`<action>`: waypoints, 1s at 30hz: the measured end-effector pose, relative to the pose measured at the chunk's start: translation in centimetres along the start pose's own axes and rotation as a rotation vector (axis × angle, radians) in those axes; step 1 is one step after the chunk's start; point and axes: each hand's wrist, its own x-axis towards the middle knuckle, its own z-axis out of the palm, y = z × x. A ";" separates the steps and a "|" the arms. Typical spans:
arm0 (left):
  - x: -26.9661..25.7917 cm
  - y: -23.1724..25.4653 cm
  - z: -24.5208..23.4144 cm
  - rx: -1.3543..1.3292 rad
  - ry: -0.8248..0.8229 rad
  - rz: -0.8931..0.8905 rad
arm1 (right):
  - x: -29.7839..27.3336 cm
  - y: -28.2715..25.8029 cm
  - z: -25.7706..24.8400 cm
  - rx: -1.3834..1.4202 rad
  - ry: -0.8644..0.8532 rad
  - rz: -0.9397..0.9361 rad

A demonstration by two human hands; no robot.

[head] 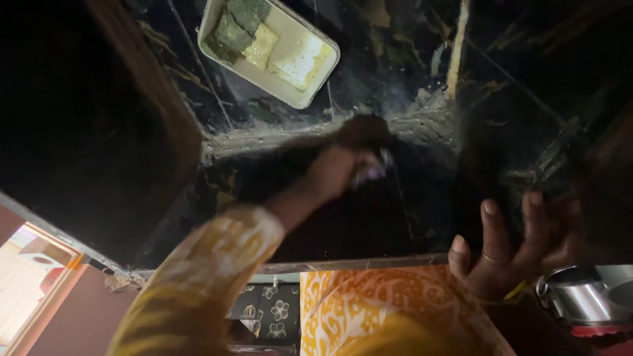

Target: The person scrubs the interior of a dark marble sink with a small scrubber, repeatedly dipping it into a plastic container of cleaning paste. After scrubbing various sections, the person turns on the faucet and rinses their hands and the sink surface.

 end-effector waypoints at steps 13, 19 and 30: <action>-8.7 4.9 0.6 0.023 0.088 0.363 | 0.4 -0.3 -0.2 0.017 0.055 0.008; -3.7 4.5 1.4 0.014 0.194 0.296 | 0.2 -0.9 -0.4 -0.119 -0.045 0.051; -8.4 3.0 -0.8 -0.136 -0.039 -0.013 | -0.6 -0.1 0.2 -0.098 -0.034 0.043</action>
